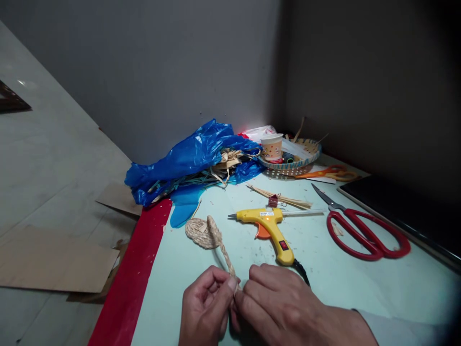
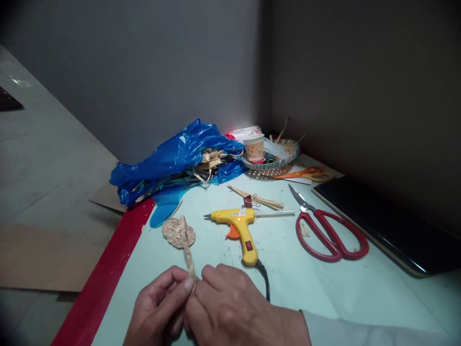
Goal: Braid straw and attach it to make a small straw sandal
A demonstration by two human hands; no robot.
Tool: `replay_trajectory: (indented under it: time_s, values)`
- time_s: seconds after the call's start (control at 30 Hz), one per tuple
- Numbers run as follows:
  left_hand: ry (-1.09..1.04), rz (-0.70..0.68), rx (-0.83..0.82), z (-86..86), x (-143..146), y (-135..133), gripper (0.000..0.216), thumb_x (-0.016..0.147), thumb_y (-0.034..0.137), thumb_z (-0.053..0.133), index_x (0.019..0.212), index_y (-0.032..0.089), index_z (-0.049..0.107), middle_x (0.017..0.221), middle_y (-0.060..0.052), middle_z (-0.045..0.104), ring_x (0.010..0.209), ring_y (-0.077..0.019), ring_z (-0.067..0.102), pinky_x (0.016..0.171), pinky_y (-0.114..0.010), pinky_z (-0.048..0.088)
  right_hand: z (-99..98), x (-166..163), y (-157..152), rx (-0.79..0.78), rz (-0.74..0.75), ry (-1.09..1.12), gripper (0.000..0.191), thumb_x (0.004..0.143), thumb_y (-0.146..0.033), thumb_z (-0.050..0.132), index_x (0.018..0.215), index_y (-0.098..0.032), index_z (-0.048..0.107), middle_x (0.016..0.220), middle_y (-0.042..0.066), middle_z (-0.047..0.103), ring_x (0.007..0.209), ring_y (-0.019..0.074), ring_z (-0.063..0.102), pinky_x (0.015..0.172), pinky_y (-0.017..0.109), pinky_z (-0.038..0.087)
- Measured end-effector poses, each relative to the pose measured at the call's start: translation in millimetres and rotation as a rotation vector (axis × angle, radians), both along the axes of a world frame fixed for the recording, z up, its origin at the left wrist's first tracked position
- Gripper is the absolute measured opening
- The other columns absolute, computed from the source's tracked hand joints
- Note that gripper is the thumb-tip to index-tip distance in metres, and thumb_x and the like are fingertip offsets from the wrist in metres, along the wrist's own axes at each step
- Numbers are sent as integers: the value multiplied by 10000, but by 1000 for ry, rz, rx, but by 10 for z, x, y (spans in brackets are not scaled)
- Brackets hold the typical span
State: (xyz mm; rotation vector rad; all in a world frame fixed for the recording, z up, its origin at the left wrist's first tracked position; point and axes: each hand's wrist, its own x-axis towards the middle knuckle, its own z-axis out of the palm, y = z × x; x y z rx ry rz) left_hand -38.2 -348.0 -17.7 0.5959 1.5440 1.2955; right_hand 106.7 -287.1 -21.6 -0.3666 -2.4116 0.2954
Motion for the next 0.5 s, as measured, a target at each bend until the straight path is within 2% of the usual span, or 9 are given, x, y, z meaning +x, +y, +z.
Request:
replay_trajectory:
  time_s: [0.07, 0.13, 0.2, 0.27, 0.37, 0.43, 0.5]
  values:
    - [-51, 9, 8, 12, -18, -4, 442, 598, 523, 856, 651, 153, 619, 423, 87, 443, 372, -13, 322, 397, -128, 194, 23, 10, 18, 24, 16, 11, 311, 976, -70, 417, 777, -156, 640, 673, 18, 609, 610, 168, 515, 565, 293, 419]
    - [-91, 24, 20, 39, -29, -8, 441, 579, 510, 874, 680, 152, 635, 452, 106, 414, 385, 8, 240, 395, -117, 160, 44, 19, 55, -41, 23, 32, 258, 996, -142, 448, 856, -156, 665, 729, 28, 636, 680, 185, 557, 632, 304, 459]
    - [-112, 52, 12, 77, -28, -17, 431, 570, 489, 887, 702, 151, 655, 497, 82, 477, 404, 8, 278, 413, -110, 209, 65, 20, 112, -246, -9, 67, 161, 983, -208, 512, 955, -164, 665, 838, 44, 661, 783, 196, 599, 709, 309, 488]
    - [-96, 84, -1, 109, -21, -30, 410, 568, 462, 895, 709, 149, 671, 551, 28, 571, 447, -24, 406, 438, -119, 287, 91, 6, 180, -525, -26, 58, 131, 954, -230, 569, 1043, -177, 649, 921, 43, 677, 835, 189, 622, 740, 301, 495]
    - [-53, 113, 38, 119, -13, -54, 407, 583, 442, 889, 805, 176, 675, 596, -2, 633, 485, -66, 494, 426, -128, 311, 129, -41, 259, -857, 59, 4, 145, 947, -261, 585, 1052, -211, 671, 926, 12, 714, 827, 171, 649, 727, 275, 494]
    - [-61, 116, 76, 102, -15, -73, 452, 602, 448, 881, 905, 218, 635, 618, 26, 636, 424, -33, 428, 387, -116, 243, 149, -70, 277, -970, 109, -9, 125, 945, -251, 583, 982, -219, 698, 913, 0, 729, 820, 160, 657, 714, 256, 487]
    - [-71, 117, 83, 83, -17, -94, 468, 633, 454, 864, 955, 245, 594, 638, 45, 630, 391, -5, 367, 381, -111, 202, 159, -85, 272, -1010, 108, 20, 107, 923, -266, 615, 925, -208, 705, 882, 1, 729, 801, 159, 651, 700, 250, 477]
